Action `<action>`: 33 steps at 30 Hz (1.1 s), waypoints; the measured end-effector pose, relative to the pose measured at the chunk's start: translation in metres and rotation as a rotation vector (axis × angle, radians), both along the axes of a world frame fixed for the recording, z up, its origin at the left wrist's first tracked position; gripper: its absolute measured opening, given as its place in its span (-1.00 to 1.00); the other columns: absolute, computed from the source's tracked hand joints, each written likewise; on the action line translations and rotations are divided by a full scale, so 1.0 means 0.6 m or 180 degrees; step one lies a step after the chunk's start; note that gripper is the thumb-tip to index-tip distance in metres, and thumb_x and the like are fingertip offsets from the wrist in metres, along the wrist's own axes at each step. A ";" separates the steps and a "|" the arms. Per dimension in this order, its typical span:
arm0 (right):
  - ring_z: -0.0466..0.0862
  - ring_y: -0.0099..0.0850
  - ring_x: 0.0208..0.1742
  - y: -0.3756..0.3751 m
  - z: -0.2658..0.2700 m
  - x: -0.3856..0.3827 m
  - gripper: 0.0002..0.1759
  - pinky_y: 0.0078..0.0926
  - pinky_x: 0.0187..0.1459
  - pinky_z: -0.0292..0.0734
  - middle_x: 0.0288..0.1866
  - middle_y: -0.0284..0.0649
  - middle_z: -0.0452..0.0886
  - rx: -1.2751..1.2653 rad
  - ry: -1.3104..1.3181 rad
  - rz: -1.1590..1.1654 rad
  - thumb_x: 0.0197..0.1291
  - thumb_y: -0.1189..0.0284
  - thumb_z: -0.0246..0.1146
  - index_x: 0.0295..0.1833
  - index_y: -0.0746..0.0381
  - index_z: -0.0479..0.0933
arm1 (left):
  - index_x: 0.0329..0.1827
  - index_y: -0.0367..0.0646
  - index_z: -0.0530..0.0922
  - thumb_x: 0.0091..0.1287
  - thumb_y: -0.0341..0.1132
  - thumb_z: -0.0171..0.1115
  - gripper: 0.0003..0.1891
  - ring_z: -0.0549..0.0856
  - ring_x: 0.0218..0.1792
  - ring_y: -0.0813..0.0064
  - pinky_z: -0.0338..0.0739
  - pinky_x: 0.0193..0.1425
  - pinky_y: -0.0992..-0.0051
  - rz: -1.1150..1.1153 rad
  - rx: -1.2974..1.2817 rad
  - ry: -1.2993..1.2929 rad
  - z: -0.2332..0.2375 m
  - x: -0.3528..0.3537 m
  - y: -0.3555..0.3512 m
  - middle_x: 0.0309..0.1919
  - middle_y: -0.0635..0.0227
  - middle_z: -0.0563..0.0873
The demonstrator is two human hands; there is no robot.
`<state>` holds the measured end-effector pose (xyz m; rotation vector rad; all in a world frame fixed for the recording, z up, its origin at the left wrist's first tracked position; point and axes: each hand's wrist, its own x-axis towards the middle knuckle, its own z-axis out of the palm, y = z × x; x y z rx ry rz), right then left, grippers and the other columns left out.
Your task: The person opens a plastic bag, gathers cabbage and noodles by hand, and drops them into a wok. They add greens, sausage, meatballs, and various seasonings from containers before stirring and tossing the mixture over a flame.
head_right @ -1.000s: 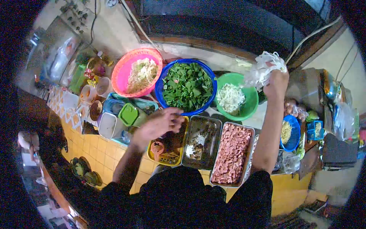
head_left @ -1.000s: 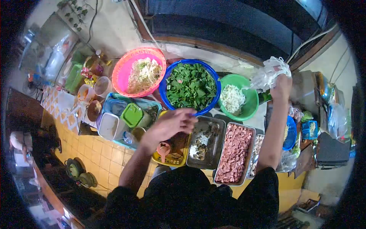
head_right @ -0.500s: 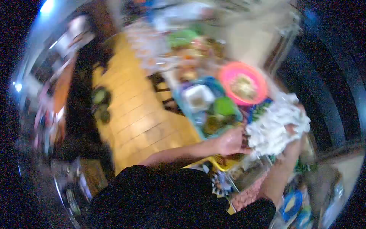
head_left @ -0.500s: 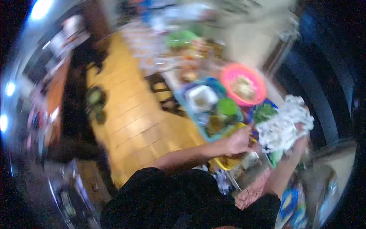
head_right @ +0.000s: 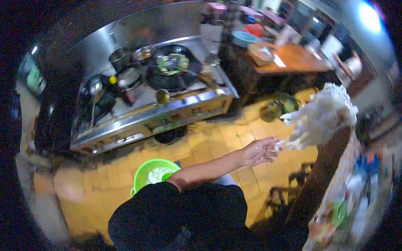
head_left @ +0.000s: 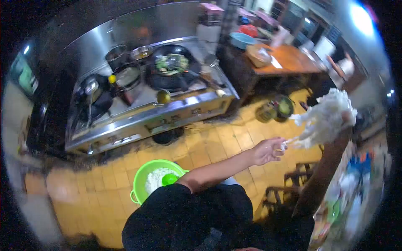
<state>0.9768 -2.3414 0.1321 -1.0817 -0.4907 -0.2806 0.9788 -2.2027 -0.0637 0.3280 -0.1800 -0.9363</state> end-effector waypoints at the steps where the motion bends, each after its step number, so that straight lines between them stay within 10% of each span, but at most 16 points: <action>1: 0.56 -0.39 -0.17 0.031 0.003 0.070 -0.66 -0.39 -0.08 0.52 -0.09 -0.23 0.53 0.0007 -0.0036 0.0197 0.27 0.21 0.02 0.00 0.22 0.43 | -0.02 0.04 0.42 0.33 -0.03 0.03 -0.71 0.60 -0.31 0.53 0.53 -0.29 0.50 0.0469 0.0256 -0.0128 0.008 0.023 0.050 -0.24 0.45 0.59; 6: 0.52 -0.33 0.00 0.236 0.038 0.404 -0.60 -0.35 0.03 0.48 -0.04 -0.18 0.50 -0.0948 0.0323 0.1150 0.24 0.28 -0.02 0.12 0.27 0.35 | 0.12 -0.12 0.37 0.33 -0.08 0.06 -0.60 0.59 -0.20 0.51 0.51 -0.23 0.57 0.3068 0.2247 -0.0720 -0.119 0.136 0.304 -0.07 0.36 0.54; 7: 0.56 -0.26 -0.02 0.307 0.037 0.442 -0.61 -0.29 0.03 0.49 -0.03 -0.14 0.52 -0.0164 0.0464 0.1024 0.23 0.30 -0.01 0.10 0.27 0.37 | 0.06 -0.16 0.40 0.30 -0.18 0.12 -0.66 0.58 -0.21 0.53 0.50 -0.19 0.56 0.3463 0.2511 -0.0384 -0.168 0.140 0.351 -0.14 0.36 0.57; 10: 0.57 -0.19 -0.04 0.451 0.025 0.584 -0.62 -0.23 0.04 0.49 -0.01 -0.09 0.53 -0.0529 0.0579 0.1371 0.19 0.34 0.02 0.08 0.29 0.39 | -0.11 -0.17 0.48 0.25 -0.35 0.16 -0.81 0.54 -0.38 0.56 0.48 -0.22 0.54 0.4270 0.1347 0.0744 -0.272 0.127 0.440 -0.38 0.41 0.53; 18: 0.60 -0.39 -0.35 0.806 -0.173 0.786 -0.79 -0.44 -0.34 0.55 -0.35 -0.21 0.56 -0.1117 0.0841 0.2762 0.07 0.50 -0.03 -0.20 0.23 0.48 | -0.10 -0.19 0.50 0.27 -0.33 0.15 -0.81 0.52 -0.42 0.60 0.43 -0.30 0.60 0.4988 0.2211 0.1186 -0.235 0.154 0.549 -0.42 0.44 0.54; 20: 0.58 -0.33 -0.42 0.858 -0.242 0.838 -0.74 -0.32 -0.40 0.53 -0.37 -0.21 0.56 -0.2105 0.1749 0.2645 0.01 0.49 0.03 -0.14 0.25 0.46 | -0.09 -0.22 0.50 0.25 -0.38 0.16 -0.80 0.53 -0.47 0.61 0.43 -0.38 0.57 0.5252 0.1938 0.1405 -0.228 0.136 0.565 -0.43 0.41 0.56; 22: 0.64 -0.20 -0.28 0.891 -0.348 0.925 -0.59 -0.23 -0.21 0.54 -0.27 -0.09 0.62 -0.3747 -0.1148 0.0900 -0.13 0.53 0.18 -0.04 0.19 0.52 | -0.10 -0.23 0.51 0.24 -0.32 0.20 -0.77 0.53 -0.46 0.60 0.43 -0.35 0.55 0.5271 0.2392 0.1701 -0.244 0.113 0.584 -0.40 0.40 0.57; 24: 0.64 -0.13 -0.20 0.891 -0.336 0.916 -0.64 -0.26 -0.14 0.53 -0.21 0.00 0.62 -0.4791 -0.2366 -0.0180 -0.14 0.55 0.15 -0.12 0.16 0.58 | -0.13 -0.22 0.53 0.25 -0.31 0.20 -0.79 0.53 -0.45 0.61 0.44 -0.35 0.59 0.5357 0.2333 0.1045 -0.278 0.076 0.604 -0.41 0.42 0.58; 33: 0.64 -0.11 -0.28 0.900 -0.243 0.909 -0.68 -0.26 -0.20 0.53 -0.29 -0.02 0.61 -0.4038 -0.1681 -0.0429 -0.08 0.48 0.24 -0.11 0.17 0.53 | -0.14 -0.23 0.55 0.23 -0.35 0.21 -0.81 0.60 -0.36 0.58 0.46 -0.27 0.59 0.4982 0.2756 0.1634 -0.242 0.012 0.662 -0.37 0.33 0.65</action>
